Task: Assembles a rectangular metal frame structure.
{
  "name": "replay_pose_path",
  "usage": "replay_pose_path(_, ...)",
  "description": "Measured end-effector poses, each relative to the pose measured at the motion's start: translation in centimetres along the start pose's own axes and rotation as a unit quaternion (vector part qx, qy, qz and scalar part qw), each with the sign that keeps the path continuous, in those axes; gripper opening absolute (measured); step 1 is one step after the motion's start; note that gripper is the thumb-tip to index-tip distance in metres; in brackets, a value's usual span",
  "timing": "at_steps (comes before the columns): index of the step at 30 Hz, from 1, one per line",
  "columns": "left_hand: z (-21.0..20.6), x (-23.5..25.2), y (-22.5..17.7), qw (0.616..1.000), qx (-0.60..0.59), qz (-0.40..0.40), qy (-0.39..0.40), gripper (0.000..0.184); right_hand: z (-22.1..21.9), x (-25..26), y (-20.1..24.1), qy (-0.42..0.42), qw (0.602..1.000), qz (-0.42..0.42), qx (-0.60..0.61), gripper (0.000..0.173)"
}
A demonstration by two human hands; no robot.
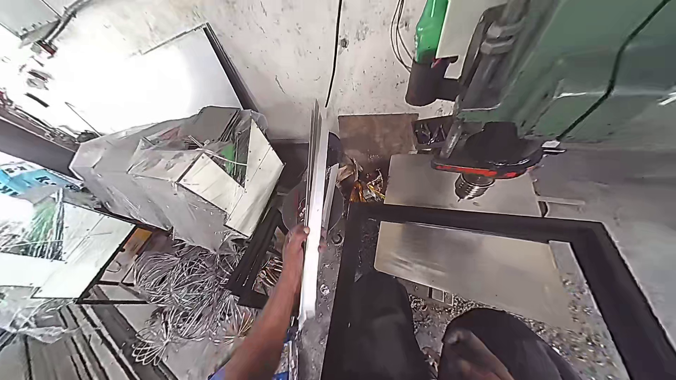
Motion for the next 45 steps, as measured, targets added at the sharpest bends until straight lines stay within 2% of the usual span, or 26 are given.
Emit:
replay_pose_path(1, -1.4, -1.3, -0.1, 0.999, -0.040, 0.004, 0.005, 0.033, -0.7, 0.7, 1.0, 0.001, 0.997, 0.016, -0.081, 0.017)
replay_pose_path(3, -3.9, -3.7, 0.6, 0.990, -0.134, 0.023, 0.029, 0.033, -2.0, 1.9, 3.0, -0.011, 0.958, 0.083, -0.274, 0.044)
replay_pose_path(5, -6.5, -5.6, 1.6, 0.981, -0.184, 0.044, 0.051, 0.027, -3.2, 3.7, 4.2, -0.052, 0.895, 0.166, -0.410, 0.070)
replay_pose_path(6, -7.6, -6.4, 2.1, 0.977, -0.198, 0.052, 0.064, 0.026, -3.8, 4.4, 4.8, -0.072, 0.867, 0.192, -0.454, 0.076)
replay_pose_path(8, -9.4, -7.9, 3.3, 0.971, -0.214, 0.064, 0.086, 0.025, -4.4, 4.9, 5.8, -0.082, 0.850, 0.182, -0.487, 0.076)
replay_pose_path(12, -11.4, -9.4, 5.6, 0.970, -0.209, 0.077, 0.096, 0.029, -3.3, 3.4, 5.7, -0.088, 0.863, 0.138, -0.479, 0.059)
replay_pose_path(16, -12.0, -10.6, 7.6, 0.972, -0.195, 0.071, 0.115, 0.031, -1.9, 0.9, 5.2, -0.106, 0.828, 0.151, -0.530, 0.039)
replay_pose_path(21, -12.6, -12.2, 8.3, 0.986, -0.132, 0.044, 0.087, 0.028, 0.1, -0.7, 5.0, -0.085, 0.827, 0.206, -0.517, 0.034)
replay_pose_path(24, -12.9, -13.2, 8.9, 0.992, -0.094, 0.028, 0.085, 0.026, 0.1, -1.0, 5.0, -0.118, 0.815, 0.168, -0.542, 0.029)
replay_pose_path(26, -13.2, -13.8, 9.3, 0.993, -0.064, 0.017, 0.097, 0.027, -0.2, -0.9, 5.4, -0.124, 0.808, 0.136, -0.560, 0.034)
replay_pose_path(29, -13.1, -15.2, 9.9, 0.992, -0.051, 0.031, 0.115, 0.024, 0.1, -1.1, 4.8, -0.109, 0.839, 0.120, -0.519, 0.039)
replay_pose_path(33, -13.2, -16.5, 10.5, 0.987, -0.087, 0.056, 0.122, 0.028, 0.9, -2.3, 3.5, -0.132, 0.878, 0.165, -0.429, 0.029)
replay_pose_path(37, -13.3, -17.6, 11.8, 0.983, -0.082, 0.111, 0.118, 0.034, 2.6, -5.0, 2.9, -0.156, 0.900, 0.130, -0.386, 0.025)
replay_pose_path(39, -13.3, -17.7, 12.5, 0.982, -0.097, 0.132, 0.089, 0.038, 3.5, -6.5, 2.7, -0.183, 0.899, 0.112, -0.382, 0.031)
replay_pose_path(41, -13.2, -17.5, 12.6, 0.983, -0.108, 0.133, 0.058, 0.040, 4.5, -8.3, 3.0, -0.208, 0.890, 0.078, -0.398, 0.046)
replay_pose_path(43, -12.9, -16.7, 12.1, 0.989, -0.091, 0.111, 0.032, 0.041, 6.2, -9.8, 3.2, -0.239, 0.868, 0.048, -0.434, 0.054)
replay_pose_path(45, -12.4, -15.4, 11.0, 0.994, -0.076, 0.081, 0.000, 0.038, 8.3, -11.2, 3.2, -0.270, 0.837, 0.016, -0.476, 0.055)
Point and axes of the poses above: each hand's wrist, its own x-axis towards the middle knuckle, its own z-axis out of the back of the hand, y = z × x, the point moved 1 cm from there along x, towards the middle knuckle, and after that the axes turned 2 degrees about -x, right-handed, at the moved point
